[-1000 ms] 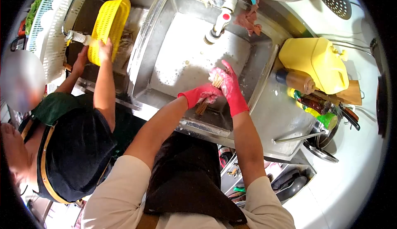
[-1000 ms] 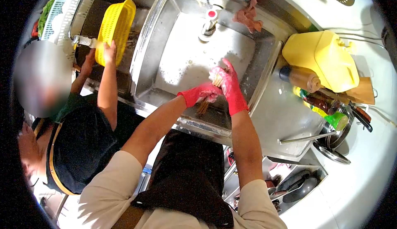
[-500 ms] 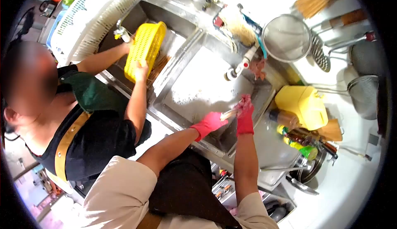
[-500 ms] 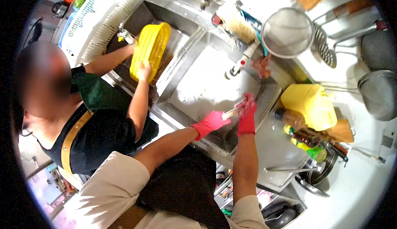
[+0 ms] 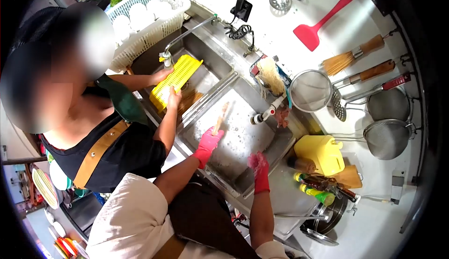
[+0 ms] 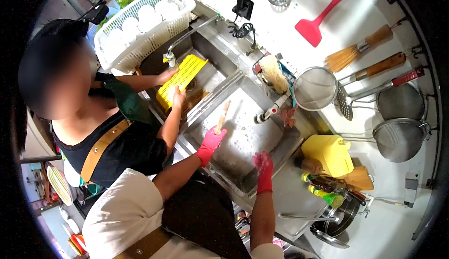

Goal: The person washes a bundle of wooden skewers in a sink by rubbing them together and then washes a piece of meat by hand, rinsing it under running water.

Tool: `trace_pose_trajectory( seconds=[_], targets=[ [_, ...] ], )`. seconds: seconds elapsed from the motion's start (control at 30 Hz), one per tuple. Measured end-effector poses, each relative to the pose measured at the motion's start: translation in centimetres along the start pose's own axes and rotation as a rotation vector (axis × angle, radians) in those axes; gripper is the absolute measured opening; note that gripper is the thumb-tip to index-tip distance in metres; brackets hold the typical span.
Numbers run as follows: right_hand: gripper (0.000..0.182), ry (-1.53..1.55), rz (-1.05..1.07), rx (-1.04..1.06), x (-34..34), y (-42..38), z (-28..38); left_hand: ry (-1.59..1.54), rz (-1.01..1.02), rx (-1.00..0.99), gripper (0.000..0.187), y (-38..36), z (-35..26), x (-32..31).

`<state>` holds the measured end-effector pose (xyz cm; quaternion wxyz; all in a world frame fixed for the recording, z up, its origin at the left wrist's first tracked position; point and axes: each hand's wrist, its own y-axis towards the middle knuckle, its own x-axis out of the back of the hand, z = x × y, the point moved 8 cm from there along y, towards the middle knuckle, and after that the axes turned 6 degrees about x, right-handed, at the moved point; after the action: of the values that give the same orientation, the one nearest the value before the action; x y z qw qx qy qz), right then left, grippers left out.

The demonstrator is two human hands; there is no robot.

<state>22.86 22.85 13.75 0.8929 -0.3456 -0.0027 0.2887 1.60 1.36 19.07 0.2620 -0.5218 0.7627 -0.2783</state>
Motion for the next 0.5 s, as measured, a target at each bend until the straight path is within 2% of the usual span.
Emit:
trace_pose_trajectory(
  seconds=[0.07,0.13,0.2,0.27,0.37,0.43,0.47,0.5],
  targets=[
    [0.04,-0.042,-0.018,-0.023,1.3,-0.2,-1.3,-0.083,-0.06,-0.041,0.03,1.4,-1.1,0.5],
    [0.041,-0.088,-0.04,-0.048,2.0,-0.7,-1.3,0.156,-0.304,-0.314,0.036,1.7,-6.2,1.4],
    [0.044,-0.018,-0.026,-0.093,2.4,-1.7,-1.2,0.264,-0.412,-0.444,0.04,2.9,-11.3,1.2],
    [0.046,0.023,-0.006,-0.107,2.8,-2.1,-1.3,0.488,-0.507,-0.339,0.039,5.0,-15.5,1.5],
    [0.046,0.095,-0.029,-0.147,2.8,-2.4,-1.5,0.72,-0.618,-0.45,0.029,8.8,-20.8,2.5],
    [0.044,0.127,-0.083,-0.174,2.9,-3.2,-1.8,0.825,-0.679,-0.525,0.024,11.8,-21.8,4.1],
    [0.048,0.114,-0.032,-0.147,2.6,-3.6,-1.7,0.878,-0.693,-0.556,0.022,12.9,-21.8,4.9],
    [0.053,0.104,0.018,-0.117,2.4,-3.8,-1.8,0.885,-0.669,-0.473,0.018,14.5,-20.9,6.1]
  ],
)
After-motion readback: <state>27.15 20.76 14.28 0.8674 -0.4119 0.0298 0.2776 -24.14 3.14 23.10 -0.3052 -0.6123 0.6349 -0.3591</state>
